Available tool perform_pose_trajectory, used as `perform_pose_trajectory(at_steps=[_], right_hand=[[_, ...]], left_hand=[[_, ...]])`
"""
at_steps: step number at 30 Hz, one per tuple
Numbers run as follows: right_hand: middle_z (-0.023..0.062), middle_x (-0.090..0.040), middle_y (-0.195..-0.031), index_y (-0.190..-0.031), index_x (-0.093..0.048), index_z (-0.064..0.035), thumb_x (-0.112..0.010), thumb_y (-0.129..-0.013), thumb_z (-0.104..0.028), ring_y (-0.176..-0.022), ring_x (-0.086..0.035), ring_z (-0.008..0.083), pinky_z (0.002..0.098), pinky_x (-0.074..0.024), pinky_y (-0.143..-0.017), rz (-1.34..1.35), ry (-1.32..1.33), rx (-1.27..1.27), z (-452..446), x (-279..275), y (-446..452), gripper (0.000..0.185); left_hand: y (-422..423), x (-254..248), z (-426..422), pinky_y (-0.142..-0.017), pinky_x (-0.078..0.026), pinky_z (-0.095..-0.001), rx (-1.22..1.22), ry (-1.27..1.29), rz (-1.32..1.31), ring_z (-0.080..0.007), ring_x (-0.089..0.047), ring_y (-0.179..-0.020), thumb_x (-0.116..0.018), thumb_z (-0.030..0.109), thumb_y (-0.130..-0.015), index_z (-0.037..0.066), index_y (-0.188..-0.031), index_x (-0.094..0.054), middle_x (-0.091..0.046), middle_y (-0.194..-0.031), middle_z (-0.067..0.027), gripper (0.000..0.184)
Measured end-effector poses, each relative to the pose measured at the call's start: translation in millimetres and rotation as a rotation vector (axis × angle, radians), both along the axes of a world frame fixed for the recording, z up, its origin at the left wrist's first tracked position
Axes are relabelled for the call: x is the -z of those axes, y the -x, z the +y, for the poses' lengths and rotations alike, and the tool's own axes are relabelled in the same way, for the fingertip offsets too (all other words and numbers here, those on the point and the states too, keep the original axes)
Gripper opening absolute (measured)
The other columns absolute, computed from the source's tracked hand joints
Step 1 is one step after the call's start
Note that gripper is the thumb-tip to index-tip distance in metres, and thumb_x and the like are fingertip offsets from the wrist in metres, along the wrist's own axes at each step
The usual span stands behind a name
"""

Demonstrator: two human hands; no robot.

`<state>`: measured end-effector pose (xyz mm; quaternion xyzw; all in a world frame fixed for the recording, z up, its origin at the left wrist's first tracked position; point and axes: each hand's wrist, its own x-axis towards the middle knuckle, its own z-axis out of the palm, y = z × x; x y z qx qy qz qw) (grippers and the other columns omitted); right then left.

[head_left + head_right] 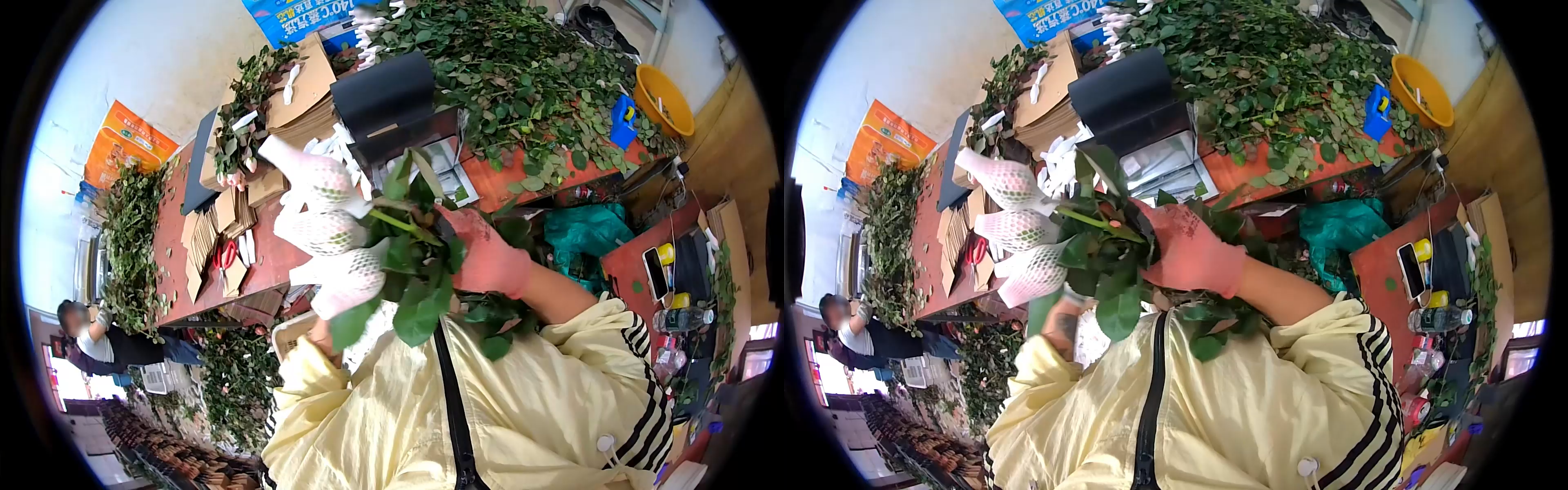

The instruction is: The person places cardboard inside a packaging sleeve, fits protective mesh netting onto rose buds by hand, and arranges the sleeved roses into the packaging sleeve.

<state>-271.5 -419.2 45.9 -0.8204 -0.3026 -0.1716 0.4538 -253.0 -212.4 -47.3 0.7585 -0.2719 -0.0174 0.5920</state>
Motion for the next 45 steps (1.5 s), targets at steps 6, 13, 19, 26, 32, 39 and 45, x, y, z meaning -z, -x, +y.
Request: perform_pose_trajectory(at_steps=[6,13,19,26,32,39,45], right_hand=[[0.0135,-0.057,-0.109,-0.114,-0.057,-0.0034,-0.071,-0.067,-0.016,-0.104,-0.052,0.0315,0.0384,-0.0369,-0.094,0.163,-0.012,-0.154,-43,65,-9,0.05],[0.0091,-0.038,-0.141,-0.14,-0.029,-0.0077,-0.074,-0.074,-0.015,-0.128,-0.038,0.0238,0.039,-0.0293,-0.107,0.758,-0.378,-0.117,-59,133,25,0.08],[0.0056,-0.034,-0.144,-0.144,-0.024,-0.0127,-0.048,-0.094,-0.031,-0.134,-0.029,0.0213,0.0377,-0.0195,-0.113,0.724,-0.47,-0.439,-31,164,21,0.059],[0.0065,-0.037,-0.142,-0.142,-0.027,-0.0111,-0.047,-0.094,-0.032,-0.131,-0.033,0.0217,0.0379,-0.0232,-0.111,0.795,-0.591,-0.527,-11,153,27,0.057],[0.0073,-0.039,-0.14,-0.141,-0.029,-0.0098,-0.046,-0.094,-0.034,-0.129,-0.037,0.0221,0.0381,-0.0264,-0.109,0.843,-0.625,-0.501,-5,153,25,0.055],[0.0082,-0.042,-0.138,-0.139,-0.032,-0.0082,-0.045,-0.094,-0.035,-0.126,-0.042,0.0225,0.0383,-0.03,-0.108,0.865,-0.651,-0.49,-5,152,24,0.054],[0.009,-0.044,-0.136,-0.138,-0.034,-0.0069,-0.044,-0.095,-0.037,-0.123,-0.045,0.0228,0.0385,-0.0332,-0.106,0.909,-0.719,-0.537,-10,155,25,0.054]], left_hand=[[0,46,-25,-0.092,-0.041,-0.0284,0.06,-0.158,-0.156,-0.0179,-0.048,-0.111,-0.056,0.003,-0.08,0.001,-0.128,-0.044,-0.051,-0.121,-0.0111,0.05],[25,-30,34,-0.1,-0.038,-0.0328,-0.183,0.191,0.189,-0.0226,-0.046,-0.122,-0.054,-0.003,-0.074,0.0,-0.129,-0.046,-0.048,-0.131,-0.0147,0.056],[36,-68,9,-0.101,-0.036,-0.0463,0.066,0.114,-0.332,-0.0396,-0.047,-0.12,-0.079,0.041,-0.062,-0.001,-0.129,-0.047,-0.044,-0.132,-0.0251,0.086],[40,-81,22,-0.104,-0.033,-0.0435,0.294,0.263,-0.068,-0.0369,-0.044,-0.124,-0.082,0.04,-0.053,-0.008,-0.133,-0.039,-0.044,-0.134,-0.0232,0.103],[29,-124,12,-0.094,-0.041,-0.0481,0.535,0.045,-0.22,-0.0413,-0.053,-0.111,-0.077,0.048,-0.068,-0.01,-0.129,-0.043,-0.052,-0.121,-0.029,0.09],[31,-118,8,-0.091,-0.042,-0.0493,0.492,0.001,-0.308,-0.0435,-0.054,-0.108,-0.077,0.048,-0.067,-0.009,-0.123,-0.049,-0.053,-0.119,-0.0293,0.084],[26,-95,14,-0.099,-0.037,-0.0451,0.354,0.159,-0.142,-0.0383,-0.049,-0.118,-0.078,0.047,-0.065,-0.007,-0.131,-0.042,-0.048,-0.128,-0.0255,0.093]])
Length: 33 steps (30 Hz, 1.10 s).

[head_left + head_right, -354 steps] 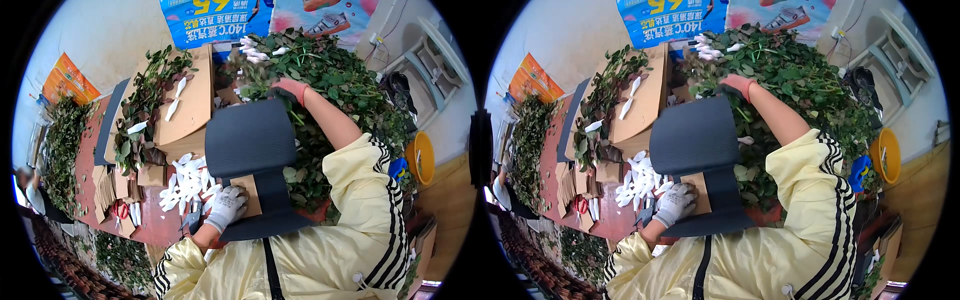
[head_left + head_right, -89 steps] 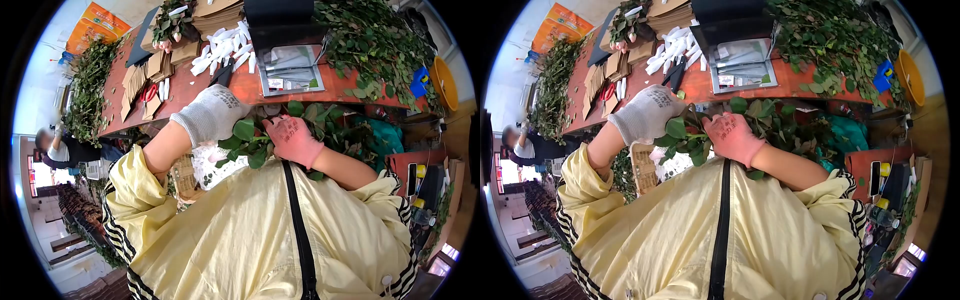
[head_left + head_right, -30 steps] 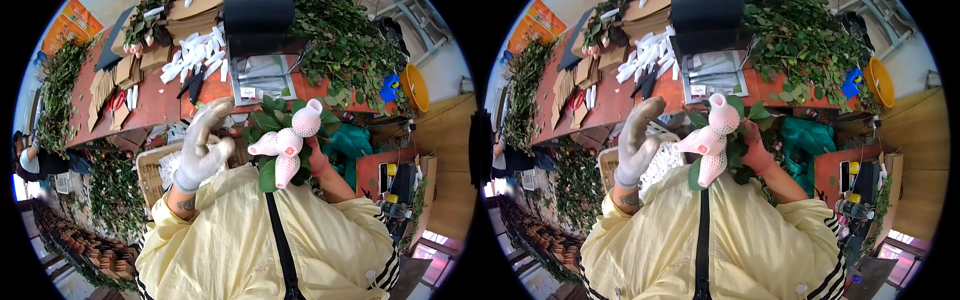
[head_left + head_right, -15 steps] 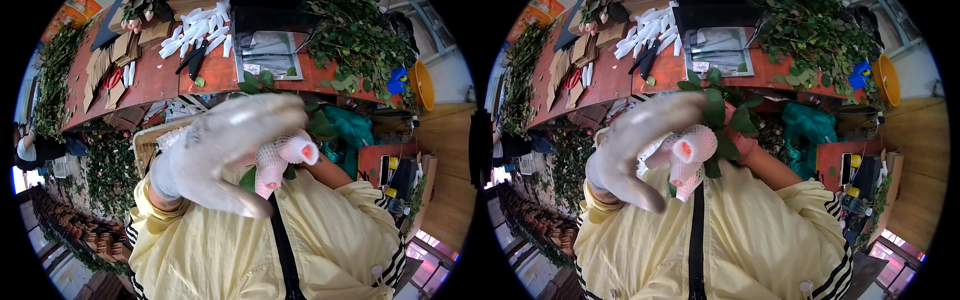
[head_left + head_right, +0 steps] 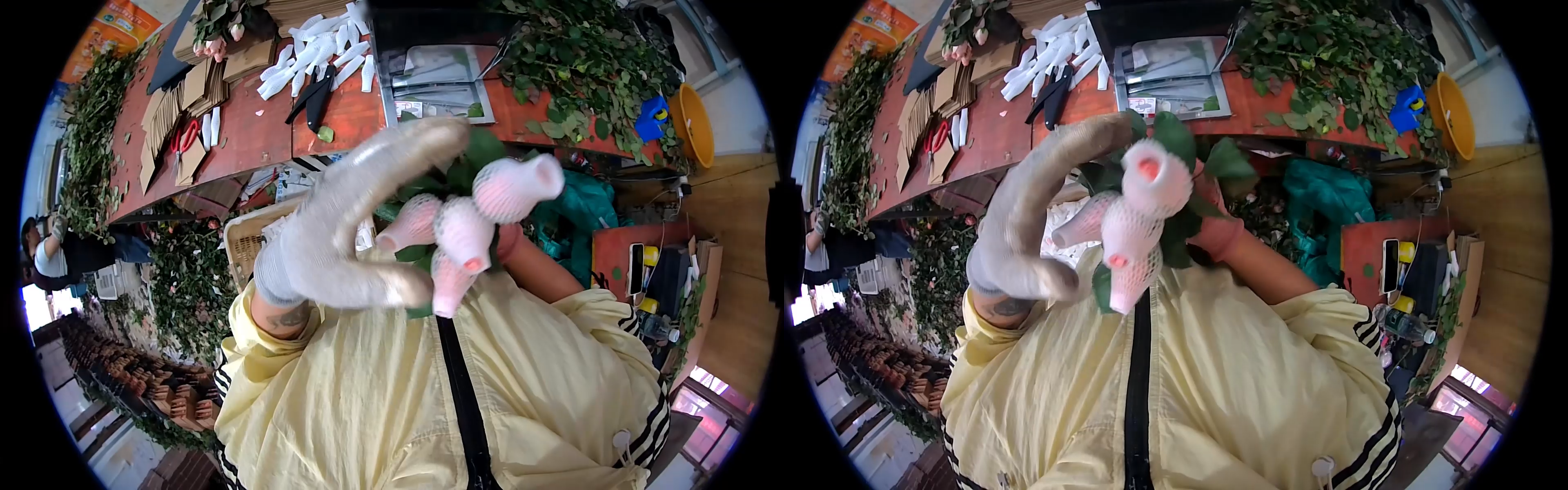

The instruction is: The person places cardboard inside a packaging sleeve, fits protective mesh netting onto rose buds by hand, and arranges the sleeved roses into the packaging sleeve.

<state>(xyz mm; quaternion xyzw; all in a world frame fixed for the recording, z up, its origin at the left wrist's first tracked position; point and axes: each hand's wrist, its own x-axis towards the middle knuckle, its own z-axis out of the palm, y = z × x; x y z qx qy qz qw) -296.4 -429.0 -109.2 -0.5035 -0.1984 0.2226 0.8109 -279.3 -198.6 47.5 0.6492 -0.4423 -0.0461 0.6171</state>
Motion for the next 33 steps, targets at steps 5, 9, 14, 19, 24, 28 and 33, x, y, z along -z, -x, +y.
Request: perform_pose_trajectory(at_steps=[5,9,14,19,24,28,33], right_hand=[[0.0097,-0.046,-0.135,-0.137,-0.036,-0.0058,-0.043,-0.095,-0.038,-0.121,-0.048,0.0231,0.0386,-0.0358,-0.105,0.193,-0.142,-0.033,-1,0,-10,0.053],[0.0104,-0.052,-0.129,-0.133,-0.042,-0.0045,-0.051,-0.092,-0.033,-0.116,-0.053,0.0235,0.0386,-0.0374,-0.104,-0.419,0.34,0.143,-5,-14,-12,0.051],[0.0098,-0.051,-0.13,-0.132,-0.042,-0.0049,-0.056,-0.089,-0.027,-0.118,-0.051,0.0229,0.0393,-0.0375,-0.103,-0.743,0.593,0.203,-18,-5,-3,0.051],[0.0084,-0.05,-0.131,-0.133,-0.042,-0.0069,-0.057,-0.088,-0.027,-0.119,-0.049,0.0221,0.0389,-0.0351,-0.103,-0.419,0.434,0.157,-40,-30,16,0.052],[0.0069,-0.049,-0.132,-0.133,-0.042,-0.0088,-0.058,-0.087,-0.027,-0.121,-0.047,0.0213,0.0386,-0.0327,-0.104,-0.255,0.415,0.194,-30,-27,16,0.053],[0.0058,-0.048,-0.133,-0.134,-0.042,-0.0104,-0.06,-0.086,-0.027,-0.121,-0.046,0.0207,0.0383,-0.0308,-0.105,-0.181,0.428,0.236,-7,-23,10,0.054],[0.0044,-0.046,-0.134,-0.134,-0.041,-0.0123,-0.061,-0.085,-0.027,-0.122,-0.044,0.0199,0.0379,-0.0284,-0.106,-0.172,0.465,0.273,8,-18,-3,0.055]], left_hand=[[-7,13,3,-0.101,-0.035,-0.0424,0.009,-0.056,-0.06,-0.0337,-0.047,-0.121,-0.078,0.033,-0.068,-0.003,-0.131,-0.045,-0.048,-0.13,-0.0204,0.079],[-2,28,3,-0.099,-0.037,-0.0419,-0.043,0.023,-0.02,-0.0336,-0.049,-0.119,-0.077,0.027,-0.069,-0.002,-0.128,-0.049,-0.05,-0.128,-0.0196,0.072],[8,33,-14,-0.091,-0.045,-0.0412,-0.226,0.006,-0.018,-0.0325,-0.06,-0.102,-0.076,0.021,-0.068,-0.002,-0.114,-0.059,-0.062,-0.108,-0.0183,0.054],[9,10,-29,-0.081,-0.048,-0.0412,-0.255,-0.114,-0.303,-0.0329,-0.063,-0.089,-0.078,0.021,-0.065,-0.003,-0.108,-0.061,-0.064,-0.101,-0.0174,0.053],[8,13,-29,-0.08,-0.047,-0.0398,-0.252,-0.109,-0.254,-0.0323,-0.061,-0.091,-0.076,0.022,-0.067,-0.001,-0.112,-0.058,-0.063,-0.1,-0.0149,0.054],[9,21,-30,-0.091,-0.042,-0.0405,-0.225,0.043,-0.032,-0.0325,-0.053,-0.106,-0.079,0.023,-0.063,0.0,-0.128,-0.039,-0.051,-0.117,-0.0174,0.08],[16,42,-32,-0.102,-0.037,-0.0426,-0.405,0.071,0.049,-0.0309,-0.044,-0.124,-0.087,0.021,-0.058,0.003,-0.146,-0.008,-0.036,-0.137,-0.0224,0.12]])
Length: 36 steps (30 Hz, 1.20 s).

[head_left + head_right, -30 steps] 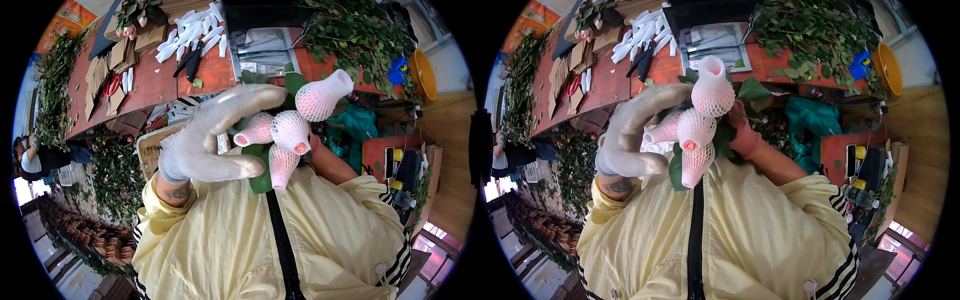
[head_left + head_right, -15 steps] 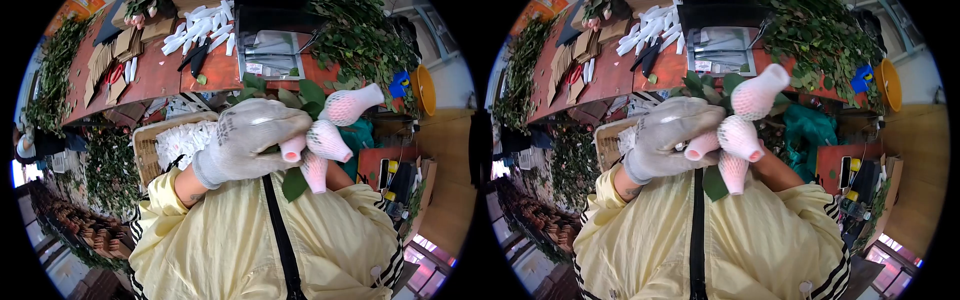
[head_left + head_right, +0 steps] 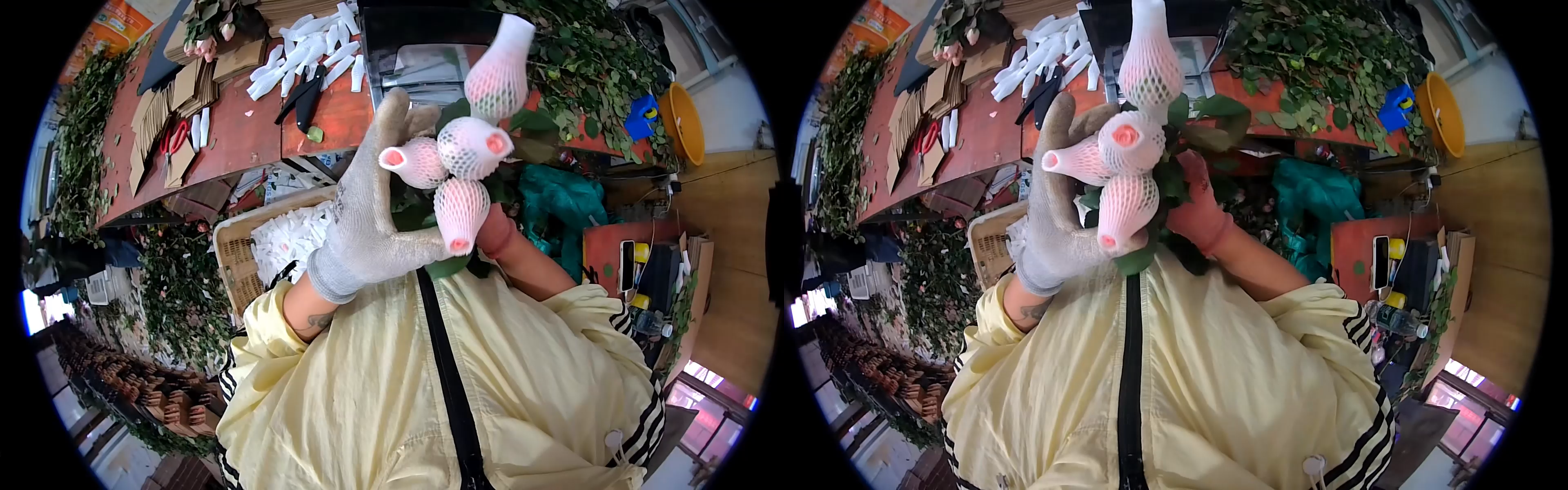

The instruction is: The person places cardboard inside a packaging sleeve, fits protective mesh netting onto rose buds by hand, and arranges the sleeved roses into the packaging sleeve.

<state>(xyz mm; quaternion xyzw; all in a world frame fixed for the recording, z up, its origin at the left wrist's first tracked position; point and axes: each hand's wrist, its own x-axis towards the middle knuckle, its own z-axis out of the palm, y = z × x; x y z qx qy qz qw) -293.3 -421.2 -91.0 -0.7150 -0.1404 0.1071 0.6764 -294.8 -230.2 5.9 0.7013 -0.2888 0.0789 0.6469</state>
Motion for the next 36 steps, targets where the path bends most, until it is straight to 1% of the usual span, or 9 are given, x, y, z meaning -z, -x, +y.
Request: perform_pose_trajectory(at_steps=[2,5,7,11,14,19,21,28,36], right_hand=[[0.0038,-0.046,-0.134,-0.134,-0.041,-0.0131,-0.062,-0.084,-0.027,-0.123,-0.043,0.0196,0.0377,-0.0275,-0.106,-0.183,0.138,-0.029,3,1,1,0.056],[0.0106,-0.052,-0.125,-0.128,-0.045,-0.006,-0.039,-0.097,-0.021,-0.114,-0.051,0.0214,0.037,-0.0422,-0.099,-0.578,0.459,-0.056,-1,4,-4,0.035],[0.0109,-0.052,-0.125,-0.128,-0.045,-0.0057,-0.041,-0.096,-0.02,-0.114,-0.052,0.0218,0.037,-0.0421,-0.099,-0.682,0.51,-0.059,-4,0,-3,0.036],[0.0114,-0.052,-0.125,-0.128,-0.046,-0.0051,-0.044,-0.093,-0.019,-0.114,-0.052,0.0227,0.0368,-0.0419,-0.099,-0.354,0.302,-0.008,-20,-26,-7,0.038],[0.0117,-0.052,-0.124,-0.128,-0.046,-0.0047,-0.047,-0.091,-0.019,-0.113,-0.052,0.0234,0.0367,-0.0418,-0.099,-0.307,0.336,0.058,-51,-57,-13,0.04],[0.0123,-0.053,-0.124,-0.128,-0.046,-0.0039,-0.051,-0.087,-0.017,-0.113,-0.052,0.0245,0.0365,-0.0416,-0.099,-0.361,0.574,0.194,-114,-130,-20,0.043],[0.0126,-0.053,-0.124,-0.128,-0.046,-0.0036,-0.053,-0.086,-0.017,-0.113,-0.052,0.0249,0.0365,-0.0416,-0.099,-0.415,0.715,0.236,-132,-166,-22,0.045],[0.0135,-0.053,-0.123,-0.128,-0.047,-0.0026,-0.059,-0.081,-0.015,-0.112,-0.052,0.0264,0.0362,-0.0413,-0.098,-0.647,1.226,0.291,-161,-272,-48,0.05],[0.0144,-0.054,-0.122,-0.128,-0.047,-0.0014,-0.065,-0.075,-0.013,-0.111,-0.053,0.0282,0.0359,-0.041,-0.098,-0.975,1.54,0.172,-161,-313,-175,0.057]], left_hand=[[0,-1,0,-0.102,-0.037,-0.0425,0.012,0.027,0.025,-0.0306,-0.045,-0.123,-0.087,0.022,-0.058,0.002,-0.145,-0.008,-0.038,-0.136,-0.0218,0.119],[-2,0,-2,-0.101,-0.038,-0.0422,0.029,0.091,0.01,-0.0299,-0.047,-0.12,-0.086,0.026,-0.059,-0.001,-0.144,-0.01,-0.041,-0.133,-0.0202,0.118],[1,-4,1,-0.102,-0.036,-0.0412,-0.021,-0.019,0.091,-0.0292,-0.045,-0.122,-0.086,0.025,-0.059,-0.001,-0.144,-0.012,-0.041,-0.133,-0.0191,0.115],[-1,-6,1,-0.105,-0.032,-0.0394,-0.003,0.038,0.067,-0.03,-0.044,-0.125,-0.082,0.032,-0.065,-0.006,-0.142,-0.016,-0.043,-0.133,-0.0225,0.109],[-6,3,6,-0.109,-0.025,-0.0406,0.078,0.19,0.081,-0.031,-0.033,-0.133,-0.079,0.038,-0.07,-0.004,-0.145,-0.011,-0.033,-0.142,-0.0241,0.109],[-24,-2,26,-0.107,-0.031,-0.0409,-0.148,0.34,0.174,-0.0297,-0.041,-0.127,-0.069,0.043,-0.079,-0.001,-0.143,-0.02,-0.04,-0.137,-0.0212,0.092],[-42,5,37,-0.103,-0.039,-0.0406,-0.258,0.315,0.095,-0.0312,-0.048,-0.12,-0.06,0.046,-0.086,-0.001,-0.141,-0.024,-0.045,-0.132,-0.0203,0.081],[-122,24,54,-0.103,-0.038,-0.041,-0.377,0.494,0.101,-0.0286,-0.047,-0.12,-0.045,0.028,-0.096,-0.004,-0.138,-0.029,-0.043,-0.131,-0.0204,0.055],[-220,78,59,-0.095,-0.046,-0.0332,-0.391,0.477,0.286,-0.0213,-0.058,-0.105,-0.047,0.013,-0.096,-0.005,-0.122,-0.049,-0.059,-0.113,-0.0154,0.032]])
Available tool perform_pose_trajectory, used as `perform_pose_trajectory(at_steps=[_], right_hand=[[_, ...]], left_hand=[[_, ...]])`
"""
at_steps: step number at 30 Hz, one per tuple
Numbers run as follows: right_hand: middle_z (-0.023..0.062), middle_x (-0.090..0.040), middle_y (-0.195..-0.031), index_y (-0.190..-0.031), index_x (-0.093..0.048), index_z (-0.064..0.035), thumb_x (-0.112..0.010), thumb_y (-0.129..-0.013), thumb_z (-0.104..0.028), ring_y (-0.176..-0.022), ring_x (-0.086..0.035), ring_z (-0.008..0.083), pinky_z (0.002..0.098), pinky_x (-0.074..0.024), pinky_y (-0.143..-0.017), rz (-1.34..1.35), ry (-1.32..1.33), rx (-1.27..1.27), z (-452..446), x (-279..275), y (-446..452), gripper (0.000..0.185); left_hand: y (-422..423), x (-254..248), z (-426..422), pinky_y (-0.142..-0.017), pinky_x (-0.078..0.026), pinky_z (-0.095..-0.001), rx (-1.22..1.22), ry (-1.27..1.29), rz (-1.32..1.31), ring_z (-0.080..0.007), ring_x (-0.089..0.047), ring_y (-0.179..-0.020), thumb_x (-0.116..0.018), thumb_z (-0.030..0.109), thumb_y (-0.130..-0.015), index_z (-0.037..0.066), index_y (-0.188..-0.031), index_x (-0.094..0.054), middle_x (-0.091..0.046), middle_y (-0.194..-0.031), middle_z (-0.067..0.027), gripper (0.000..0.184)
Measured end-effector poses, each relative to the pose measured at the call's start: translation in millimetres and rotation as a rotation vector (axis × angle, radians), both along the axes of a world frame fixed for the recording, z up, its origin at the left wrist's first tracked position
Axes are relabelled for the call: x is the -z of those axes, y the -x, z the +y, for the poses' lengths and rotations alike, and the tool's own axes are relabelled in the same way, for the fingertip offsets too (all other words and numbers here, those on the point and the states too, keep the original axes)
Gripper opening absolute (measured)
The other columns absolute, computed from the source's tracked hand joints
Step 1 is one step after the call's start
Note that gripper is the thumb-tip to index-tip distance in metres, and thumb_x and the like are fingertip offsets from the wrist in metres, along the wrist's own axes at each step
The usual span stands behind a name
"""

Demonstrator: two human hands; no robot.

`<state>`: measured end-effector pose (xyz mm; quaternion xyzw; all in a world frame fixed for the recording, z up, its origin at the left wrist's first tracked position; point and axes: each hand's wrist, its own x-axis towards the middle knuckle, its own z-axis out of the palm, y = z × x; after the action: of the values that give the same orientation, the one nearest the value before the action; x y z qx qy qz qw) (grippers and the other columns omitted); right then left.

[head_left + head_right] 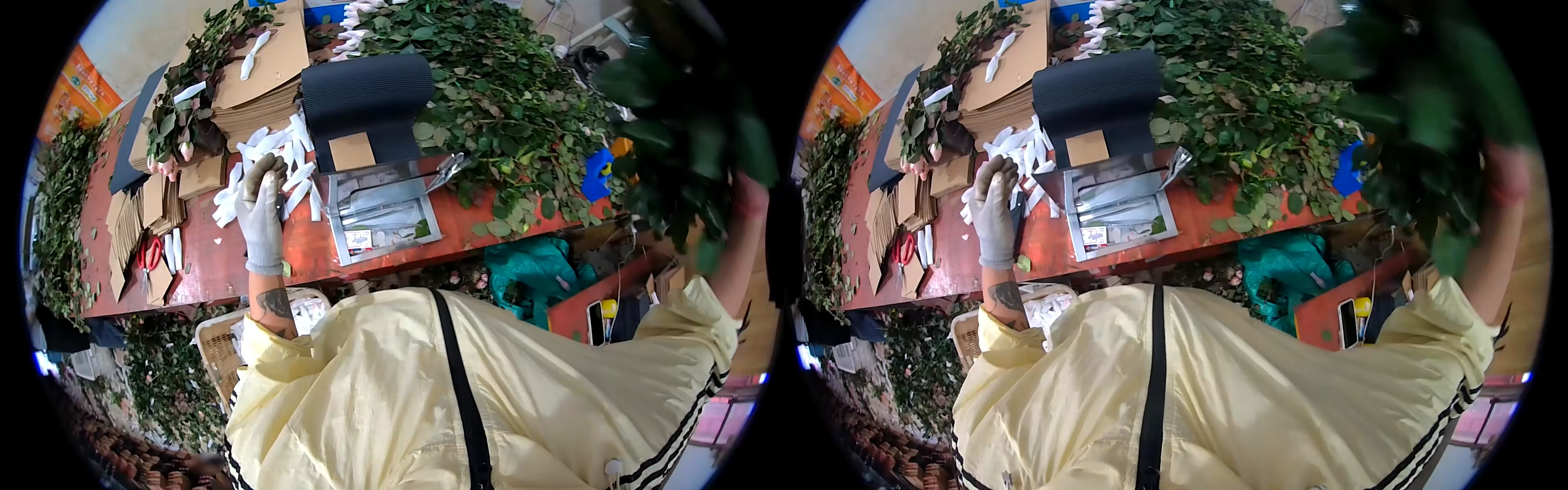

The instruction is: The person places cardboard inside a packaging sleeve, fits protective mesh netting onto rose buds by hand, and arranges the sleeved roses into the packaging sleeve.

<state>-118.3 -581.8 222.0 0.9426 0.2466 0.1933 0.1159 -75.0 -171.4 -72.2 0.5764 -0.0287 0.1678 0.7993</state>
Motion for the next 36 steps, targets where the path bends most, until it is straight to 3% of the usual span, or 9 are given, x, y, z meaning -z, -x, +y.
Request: perform_pose_trajectory(at_steps=[5,6,8,17,20,23,29,34,36], right_hand=[[0.0181,-0.056,-0.118,-0.127,-0.047,-0.0006,-0.065,-0.072,-0.01,-0.11,-0.053,0.0312,0.0387,-0.0408,-0.097,0.023,0.135,-0.105,30,22,-91,0.059],[0.0177,-0.063,-0.101,-0.127,-0.049,-0.0023,-0.054,-0.071,-0.009,-0.1,-0.059,0.0313,0.0375,-0.0441,-0.092,0.043,0.183,-0.203,41,43,-109,0.057],[0.0159,-0.064,-0.092,-0.126,-0.049,-0.0033,-0.056,-0.07,-0.011,-0.093,-0.062,0.0284,0.0371,-0.0484,-0.082,0.203,0.296,-0.17,74,73,-128,0.057],[0.0095,-0.061,-0.101,-0.128,-0.048,-0.0052,-0.058,-0.07,-0.017,-0.096,-0.06,0.0246,0.0352,-0.0482,-0.081,0.715,0.45,-0.09,140,210,-188,0.06],[0.0111,-0.061,-0.101,-0.125,-0.049,-0.0046,-0.059,-0.068,-0.016,-0.096,-0.06,0.0266,0.0364,-0.0481,-0.082,0.772,0.376,-0.126,131,259,-200,0.059],[0.012,-0.061,-0.1,-0.122,-0.049,-0.0039,-0.06,-0.067,-0.015,-0.095,-0.06,0.028,0.0377,-0.0482,-0.081,0.808,0.327,-0.152,120,292,-197,0.058],[0.0163,-0.048,-0.129,-0.133,-0.043,-0.0052,-0.065,-0.073,-0.03,-0.116,-0.05,0.029,0.0364,-0.0388,-0.099,0.888,0.365,-0.132,108,252,-191,0.069],[0.0134,-0.051,-0.127,-0.131,-0.044,-0.0065,-0.065,-0.078,-0.032,-0.118,-0.05,0.0266,0.0361,-0.0403,-0.098,0.742,0.227,-0.214,80,219,-179,0.062],[0.0118,-0.052,-0.125,-0.129,-0.045,-0.0077,-0.066,-0.077,-0.032,-0.117,-0.05,0.0262,0.0362,-0.0405,-0.097,0.784,0.136,-0.212,79,201,-177,0.061]], left_hand=[[-14,14,1,-0.087,-0.049,-0.0279,-0.026,-0.116,0.094,-0.0172,-0.061,-0.096,-0.051,0.014,-0.095,-0.004,-0.114,-0.057,-0.063,-0.105,-0.0118,0.027],[-14,18,1,-0.086,-0.049,-0.0278,-0.015,-0.08,0.125,-0.0161,-0.061,-0.095,-0.052,0.012,-0.094,-0.004,-0.113,-0.058,-0.063,-0.104,-0.0109,0.026],[-9,17,1,-0.085,-0.049,-0.0274,0.017,-0.05,0.191,-0.0152,-0.061,-0.092,-0.052,0.008,-0.093,-0.004,-0.11,-0.06,-0.064,-0.102,-0.0095,0.023],[-25,22,21,-0.085,-0.048,-0.0282,0.043,-0.113,0.265,-0.0163,-0.061,-0.093,-0.055,0.006,-0.089,-0.005,-0.107,-0.062,-0.065,-0.097,-0.0106,0.022],[-38,0,20,-0.079,-0.048,-0.0307,0.065,-0.541,0.088,-0.0193,-0.062,-0.088,-0.058,0.006,-0.081,-0.002,-0.099,-0.065,-0.065,-0.094,-0.0124,0.021],[-61,-13,8,-0.088,-0.046,-0.0389,0.17,-0.8,-0.104,-0.0319,-0.06,-0.098,-0.062,0.009,-0.077,0.002,-0.104,-0.064,-0.064,-0.102,-0.0138,0.028],[-95,12,-23,-0.096,-0.039,-0.0441,0.294,-1.201,-0.19,-0.0347,-0.05,-0.113,-0.064,0.026,-0.079,0.007,-0.124,-0.053,-0.056,-0.119,-0.0149,0.05],[-95,6,-29,-0.089,-0.043,-0.0389,0.485,-1.072,0.115,-0.0318,-0.054,-0.106,-0.067,0.032,-0.077,0.007,-0.124,-0.052,-0.057,-0.11,-0.0153,0.055],[-96,-8,-28,-0.086,-0.044,-0.0365,0.548,-0.986,0.051,-0.0309,-0.057,-0.095,-0.073,0.02,-0.072,0.002,-0.117,-0.056,-0.06,-0.1,-0.0154,0.051]])
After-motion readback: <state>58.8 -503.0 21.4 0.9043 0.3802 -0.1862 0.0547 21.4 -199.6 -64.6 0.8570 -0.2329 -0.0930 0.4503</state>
